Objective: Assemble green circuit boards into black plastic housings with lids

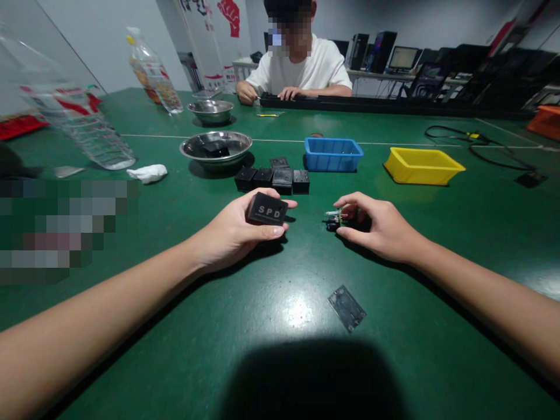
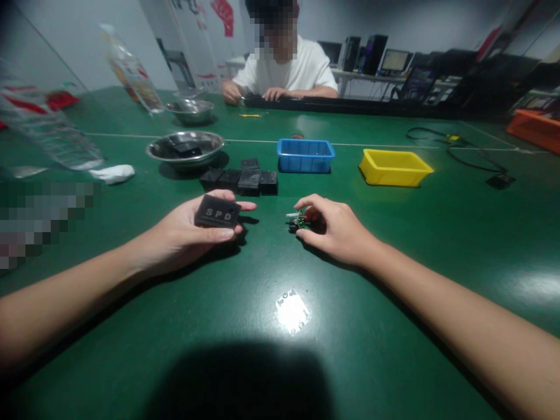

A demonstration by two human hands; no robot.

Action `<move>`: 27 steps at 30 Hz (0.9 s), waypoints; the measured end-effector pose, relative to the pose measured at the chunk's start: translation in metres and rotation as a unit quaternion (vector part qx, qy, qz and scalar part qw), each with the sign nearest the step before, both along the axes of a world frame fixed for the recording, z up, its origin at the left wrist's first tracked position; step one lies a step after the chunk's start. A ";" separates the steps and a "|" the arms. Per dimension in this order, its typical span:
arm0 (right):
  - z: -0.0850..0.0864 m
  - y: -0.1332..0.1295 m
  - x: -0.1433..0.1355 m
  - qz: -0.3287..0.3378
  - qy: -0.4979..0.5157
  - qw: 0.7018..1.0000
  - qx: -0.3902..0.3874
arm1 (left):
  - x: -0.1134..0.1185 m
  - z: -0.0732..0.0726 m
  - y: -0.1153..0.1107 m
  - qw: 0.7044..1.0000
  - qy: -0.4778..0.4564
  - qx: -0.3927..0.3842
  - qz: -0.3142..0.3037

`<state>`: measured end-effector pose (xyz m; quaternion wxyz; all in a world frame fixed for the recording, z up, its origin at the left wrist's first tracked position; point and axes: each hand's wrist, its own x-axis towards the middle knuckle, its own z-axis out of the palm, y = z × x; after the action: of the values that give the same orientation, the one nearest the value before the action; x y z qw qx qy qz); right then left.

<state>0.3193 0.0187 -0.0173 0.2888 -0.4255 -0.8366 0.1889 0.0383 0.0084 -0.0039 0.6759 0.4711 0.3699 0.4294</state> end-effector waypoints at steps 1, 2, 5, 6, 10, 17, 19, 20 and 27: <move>0.000 0.000 0.000 -0.002 0.003 1.000 -0.002 | 0.000 0.000 0.000 1.000 0.001 0.000 0.001; 0.000 0.000 0.000 -0.003 0.008 1.000 -0.005 | 0.000 0.001 0.000 1.000 0.003 -0.001 0.003; 0.001 -0.001 0.000 -0.006 0.030 0.999 -0.014 | 0.001 0.002 0.000 1.000 0.009 0.001 0.007; 0.001 -0.001 0.001 -0.008 0.041 0.999 -0.019 | 0.001 0.003 0.000 1.000 0.013 0.003 0.008; 0.000 0.000 0.002 -0.010 0.094 0.994 -0.053 | 0.003 0.003 0.000 0.998 0.059 0.027 0.019; -0.003 -0.001 0.000 0.041 0.250 0.956 -0.149 | 0.005 0.003 -0.003 0.986 0.135 0.084 0.039; -0.002 -0.002 -0.002 0.044 0.285 0.942 -0.172 | 0.006 0.004 -0.004 0.982 0.158 0.100 0.040; -0.002 -0.002 -0.002 0.046 0.298 0.936 -0.183 | 0.006 0.005 -0.005 0.979 0.168 0.106 0.037; -0.004 0.001 -0.001 0.052 0.329 0.918 -0.216 | 0.006 0.004 -0.010 0.949 0.254 0.187 -0.012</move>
<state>0.3185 0.0193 -0.0215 0.4385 -0.3476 -0.6537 0.5094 0.0439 -0.0012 -0.0002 0.4643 0.6874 0.4364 0.3486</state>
